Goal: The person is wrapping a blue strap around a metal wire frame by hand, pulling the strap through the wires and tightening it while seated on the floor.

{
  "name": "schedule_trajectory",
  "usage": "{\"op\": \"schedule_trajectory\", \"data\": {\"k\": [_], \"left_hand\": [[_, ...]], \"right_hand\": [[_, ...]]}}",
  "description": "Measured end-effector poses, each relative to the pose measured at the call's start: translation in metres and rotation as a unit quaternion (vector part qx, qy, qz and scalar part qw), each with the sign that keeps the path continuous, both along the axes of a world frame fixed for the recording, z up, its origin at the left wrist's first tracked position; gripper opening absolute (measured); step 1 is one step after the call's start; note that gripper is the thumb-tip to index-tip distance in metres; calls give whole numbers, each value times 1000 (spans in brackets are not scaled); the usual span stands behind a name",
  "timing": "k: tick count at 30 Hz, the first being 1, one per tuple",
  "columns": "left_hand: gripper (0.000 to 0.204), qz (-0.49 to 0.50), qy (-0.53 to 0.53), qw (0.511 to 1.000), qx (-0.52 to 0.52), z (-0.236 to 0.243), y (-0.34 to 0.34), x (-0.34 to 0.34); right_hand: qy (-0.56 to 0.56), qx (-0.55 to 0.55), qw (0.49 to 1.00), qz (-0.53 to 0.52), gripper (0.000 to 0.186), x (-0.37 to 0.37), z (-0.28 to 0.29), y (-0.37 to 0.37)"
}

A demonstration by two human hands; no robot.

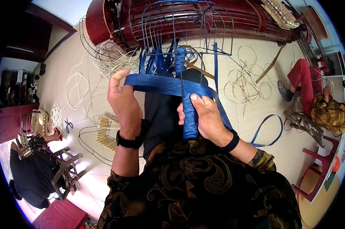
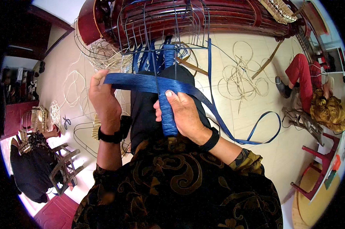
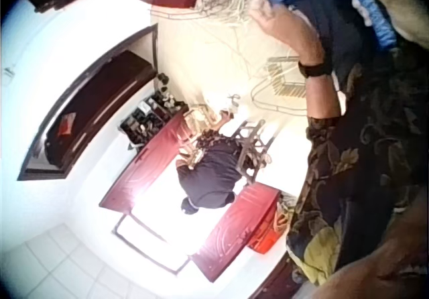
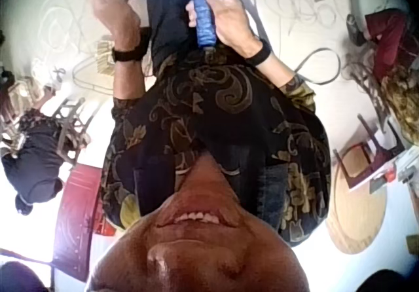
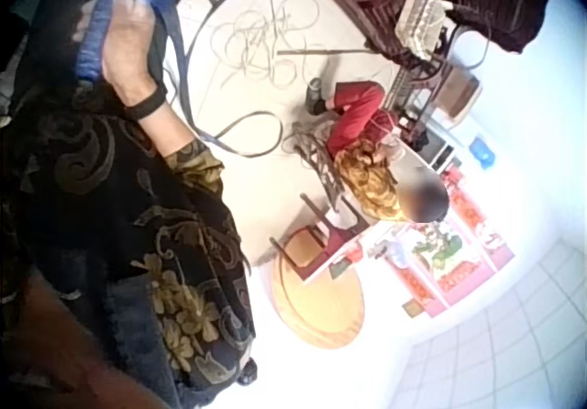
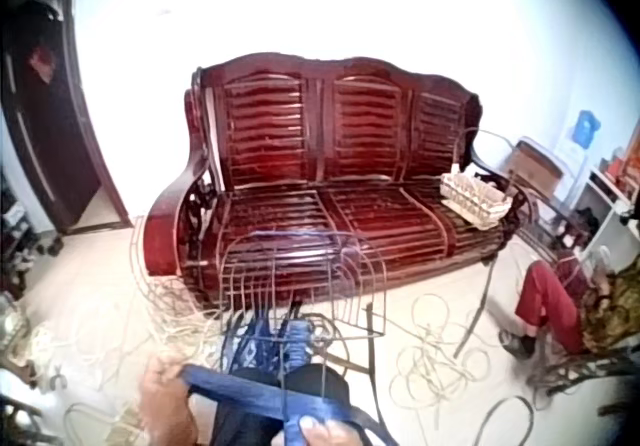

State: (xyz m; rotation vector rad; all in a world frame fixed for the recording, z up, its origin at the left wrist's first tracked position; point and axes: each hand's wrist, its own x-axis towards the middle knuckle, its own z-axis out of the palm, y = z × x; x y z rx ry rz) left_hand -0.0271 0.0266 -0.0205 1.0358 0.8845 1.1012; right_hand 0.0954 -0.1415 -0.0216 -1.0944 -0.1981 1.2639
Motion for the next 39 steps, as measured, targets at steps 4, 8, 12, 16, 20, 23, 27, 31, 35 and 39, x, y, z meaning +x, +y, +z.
{"op": "schedule_trajectory", "data": {"k": [4,8,12,16,20,23,27,31,35,39], "left_hand": [[14,39,82,993,-69,-37,2,-14],[22,-31,413,849,327,-54,5,-30],[23,-57,429,768,472,-49,18,-27],[19,-58,568,726,382,-46,57,-24],[34,50,-118,957,-262,-44,128,-87],[28,159,-178,942,-237,-36,169,-159],[28,160,-149,969,-119,-18,168,-208],[28,-59,151,986,36,-2,117,-219],[67,-210,502,835,76,0,70,-199],[63,-183,512,763,349,18,46,-129]], "right_hand": [[-3,-6,1000,5,38,-1,1,-1],[-6,-23,1000,0,32,1,1,-2],[0,-20,1000,-1,31,2,1,-3],[16,-17,1000,5,28,4,1,-4],[18,-23,999,-14,26,9,2,-5],[14,-13,1000,-20,27,7,2,-5],[15,-20,1000,5,24,0,1,2],[22,-31,999,3,24,6,-3,9],[37,-35,998,-37,24,18,-5,4],[38,-49,997,-47,25,16,-5,1]]}}
